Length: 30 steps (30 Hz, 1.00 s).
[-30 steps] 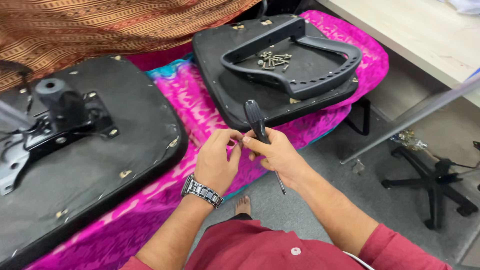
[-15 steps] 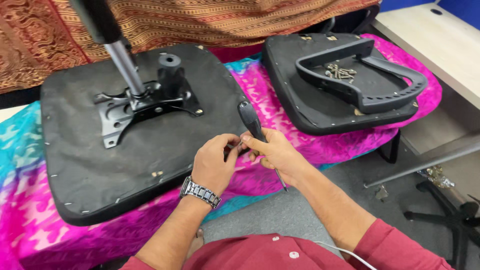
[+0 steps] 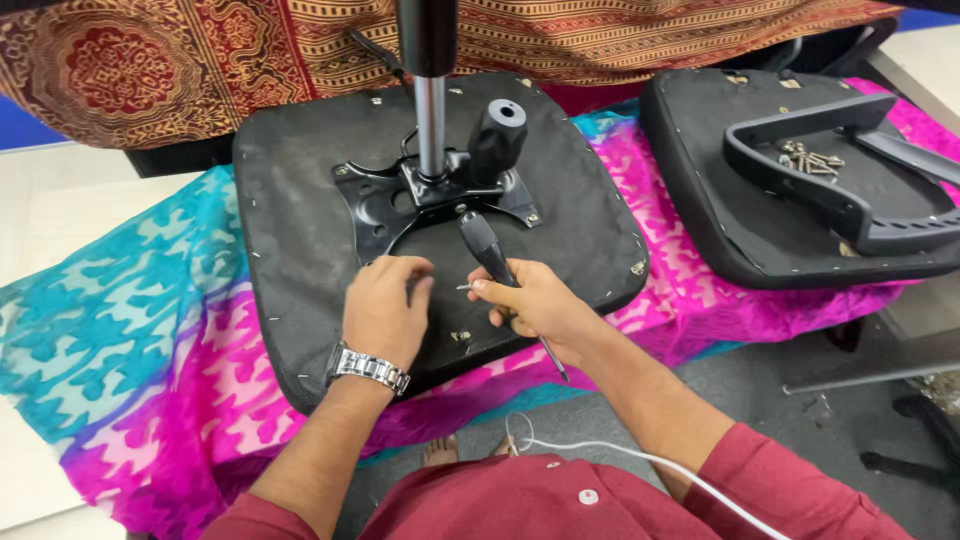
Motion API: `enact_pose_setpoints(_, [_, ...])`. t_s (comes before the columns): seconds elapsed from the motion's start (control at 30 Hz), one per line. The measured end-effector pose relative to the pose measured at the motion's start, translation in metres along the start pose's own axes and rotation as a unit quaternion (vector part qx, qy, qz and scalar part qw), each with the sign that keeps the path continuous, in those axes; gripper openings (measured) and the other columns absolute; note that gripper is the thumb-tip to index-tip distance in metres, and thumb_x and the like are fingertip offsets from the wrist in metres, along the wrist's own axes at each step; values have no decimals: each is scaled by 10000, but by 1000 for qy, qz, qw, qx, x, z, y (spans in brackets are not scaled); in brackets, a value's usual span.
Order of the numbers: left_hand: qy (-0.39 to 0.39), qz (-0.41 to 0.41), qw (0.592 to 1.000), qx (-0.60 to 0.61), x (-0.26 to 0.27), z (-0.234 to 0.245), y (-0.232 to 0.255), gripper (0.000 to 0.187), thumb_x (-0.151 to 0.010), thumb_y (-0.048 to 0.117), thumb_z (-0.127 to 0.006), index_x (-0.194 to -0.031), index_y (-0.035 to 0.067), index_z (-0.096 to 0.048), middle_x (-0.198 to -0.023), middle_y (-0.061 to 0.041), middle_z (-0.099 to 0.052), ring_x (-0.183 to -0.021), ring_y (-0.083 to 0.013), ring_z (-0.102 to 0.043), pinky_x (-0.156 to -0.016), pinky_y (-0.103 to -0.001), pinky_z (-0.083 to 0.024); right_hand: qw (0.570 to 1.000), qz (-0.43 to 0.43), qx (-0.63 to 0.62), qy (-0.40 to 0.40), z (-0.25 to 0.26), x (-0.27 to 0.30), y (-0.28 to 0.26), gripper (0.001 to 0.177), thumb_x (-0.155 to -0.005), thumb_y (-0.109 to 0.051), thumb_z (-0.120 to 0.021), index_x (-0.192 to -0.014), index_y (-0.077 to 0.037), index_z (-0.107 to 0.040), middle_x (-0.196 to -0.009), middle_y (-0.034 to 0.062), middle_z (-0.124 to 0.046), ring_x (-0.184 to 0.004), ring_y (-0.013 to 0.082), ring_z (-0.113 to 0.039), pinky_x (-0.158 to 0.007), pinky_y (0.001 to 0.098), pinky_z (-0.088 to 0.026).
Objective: The person attaches a chair seat to a metal base using a screwdriver. They position the seat, insert screws, and tighten them to secure the seat to the base.
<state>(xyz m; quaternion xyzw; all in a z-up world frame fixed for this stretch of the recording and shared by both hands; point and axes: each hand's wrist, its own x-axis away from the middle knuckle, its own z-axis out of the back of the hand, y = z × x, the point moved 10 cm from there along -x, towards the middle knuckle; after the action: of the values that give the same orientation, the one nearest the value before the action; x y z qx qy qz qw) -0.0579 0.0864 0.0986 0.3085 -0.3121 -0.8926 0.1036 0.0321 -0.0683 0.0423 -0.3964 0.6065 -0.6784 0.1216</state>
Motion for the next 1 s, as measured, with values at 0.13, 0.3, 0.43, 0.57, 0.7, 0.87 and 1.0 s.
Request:
enact_pose_setpoints(0.13, [37,117,985,-118,-3,26,-50,164,-830,133,-743,-993,114,-747,-956,-49,-713,-944,-319,-639,-809,-491,-469,999,-16,19,-25,-18,-23,-2,276,-937,-179,-670,-1162,-20,-646,-994,50,-700,-652,71,-580,-401,198,-311])
enact_pose_setpoints(0.3, [30,114,985,-127,-6,21,-70,170,-862,128,-731,-1030,131,-757,-998,-65,-701,-963,-331,-635,-834,-469,-493,999,-9,33,-43,-40,-57,-14,276,-937,-194,-680,-1165,-42,-654,-1025,43,-733,-689,72,-628,-424,194,-316])
enact_pose_setpoints(0.43, [37,122,988,-92,-5,16,-79,168,-851,114,-729,-1013,134,-768,-977,-62,-709,-953,-307,-649,-836,-451,-503,996,-22,59,-62,-58,-77,-16,261,-936,-197,-679,-1157,-59,-672,-997,27,-748,-708,75,-657,-432,189,-301])
enact_pose_setpoints(0.57, [45,122,988,-79,-6,18,-83,160,-841,96,-728,-991,130,-774,-967,-59,-718,-945,-302,-655,-844,-432,-513,993,-14,96,-71,-71,-94,-14,240,-925,-192,-691,-1118,-49,-689,-961,32,-740,-703,88,-650,-434,204,-291])
enact_pose_setpoints(0.7, [52,118,988,-86,-7,18,-82,171,-832,90,-726,-992,128,-775,-954,-54,-718,-931,-301,-652,-829,-438,-505,994,40,81,-68,-79,-107,-21,231,-925,-166,-698,-1072,11,-711,-949,74,-741,-753,117,-686,-593,222,-570])
enact_pose_setpoints(0.87, [59,73,994,-57,-8,22,-72,157,-813,103,-747,-968,114,-769,-949,-68,-709,-912,-313,-644,-789,-446,-489,990,59,112,-59,-85,-105,-25,234,-895,-174,-710,-1018,25,-722,-893,72,-727,-758,111,-691,-582,261,-559])
enact_pose_setpoints(1.0, [37,93,995,-20,-13,18,-77,129,-843,132,-747,-971,117,-756,-941,-61,-720,-869,-301,-652,-787,-424,-512,985,42,165,-39,-89,-98,-27,253,-885,-211,-731,-1014,6,-714,-823,49,-667,-606,147,-596,-527,260,-484])
